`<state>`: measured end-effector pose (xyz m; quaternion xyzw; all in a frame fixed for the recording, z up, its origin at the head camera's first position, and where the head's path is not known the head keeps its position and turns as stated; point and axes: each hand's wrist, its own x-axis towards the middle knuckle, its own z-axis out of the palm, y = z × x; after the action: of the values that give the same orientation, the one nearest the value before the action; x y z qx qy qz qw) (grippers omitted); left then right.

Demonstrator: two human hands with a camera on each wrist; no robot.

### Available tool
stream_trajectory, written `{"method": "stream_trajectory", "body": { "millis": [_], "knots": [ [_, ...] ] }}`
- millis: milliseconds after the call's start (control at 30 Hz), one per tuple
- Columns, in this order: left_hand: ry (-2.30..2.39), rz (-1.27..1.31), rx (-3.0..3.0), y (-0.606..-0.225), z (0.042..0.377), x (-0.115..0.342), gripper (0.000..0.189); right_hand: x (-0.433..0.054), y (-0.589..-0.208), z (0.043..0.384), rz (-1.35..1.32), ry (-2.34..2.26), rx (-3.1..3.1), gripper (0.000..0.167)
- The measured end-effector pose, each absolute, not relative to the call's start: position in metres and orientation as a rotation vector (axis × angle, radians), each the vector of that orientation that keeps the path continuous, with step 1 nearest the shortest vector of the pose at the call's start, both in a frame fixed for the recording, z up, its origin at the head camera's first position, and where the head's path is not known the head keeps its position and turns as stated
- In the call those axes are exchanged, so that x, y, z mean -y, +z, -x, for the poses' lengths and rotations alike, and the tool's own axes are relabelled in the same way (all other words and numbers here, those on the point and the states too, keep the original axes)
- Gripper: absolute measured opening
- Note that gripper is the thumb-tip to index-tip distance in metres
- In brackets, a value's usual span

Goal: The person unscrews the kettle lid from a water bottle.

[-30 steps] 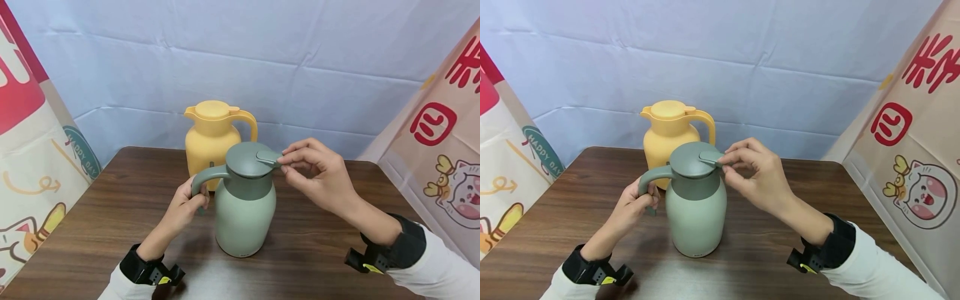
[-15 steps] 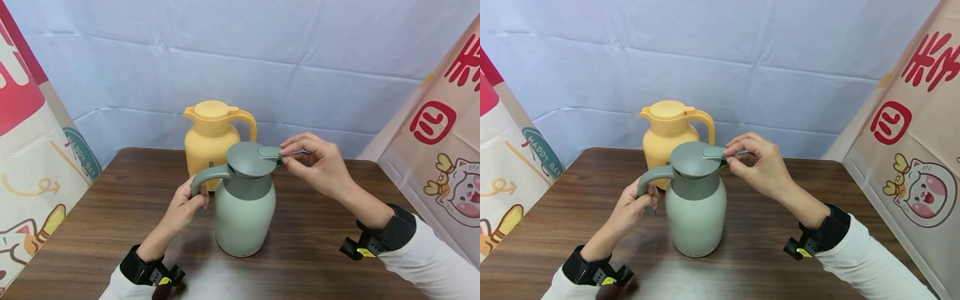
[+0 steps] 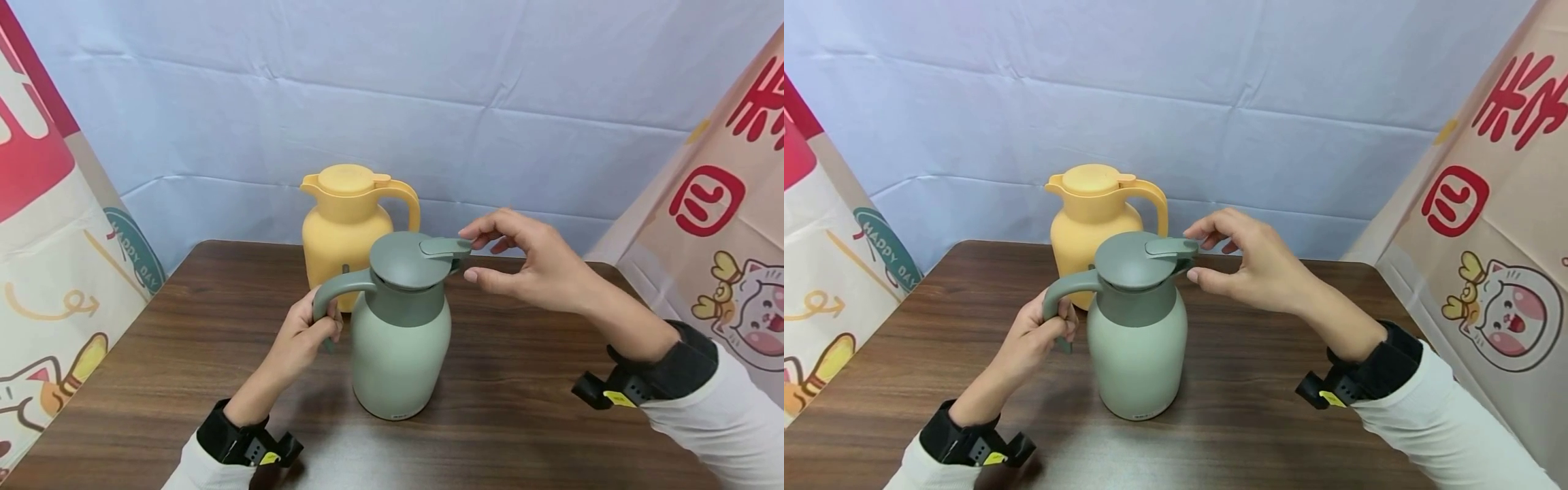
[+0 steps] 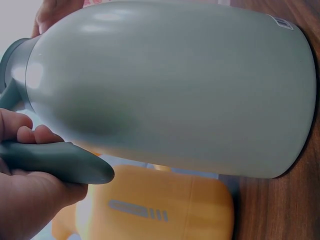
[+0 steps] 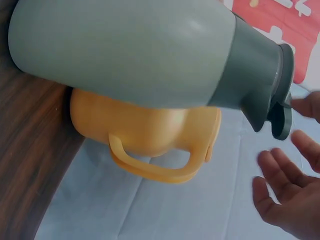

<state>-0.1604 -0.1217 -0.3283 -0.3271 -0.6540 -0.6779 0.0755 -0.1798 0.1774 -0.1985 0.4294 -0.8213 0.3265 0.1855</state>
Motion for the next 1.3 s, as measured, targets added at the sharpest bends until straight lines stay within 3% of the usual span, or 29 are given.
{"method": "stream_trajectory", "body": {
  "millis": [400,1000,1300],
  "knots": [
    [-2.030,0.984,1.960,-0.329,0.161,0.122,0.012,-0.176,-0.191,0.182,-1.291,0.782,2.458,0.045],
    [-2.055,0.982,1.953,-0.330,0.162,0.123,0.012,-0.160,-0.143,0.184,-1.398,0.391,2.915,0.071],
    [-2.043,0.967,1.965,-0.331,0.161,0.122,0.011,-0.139,-0.134,0.188,-1.464,0.275,2.976,0.073]
  ]
}}
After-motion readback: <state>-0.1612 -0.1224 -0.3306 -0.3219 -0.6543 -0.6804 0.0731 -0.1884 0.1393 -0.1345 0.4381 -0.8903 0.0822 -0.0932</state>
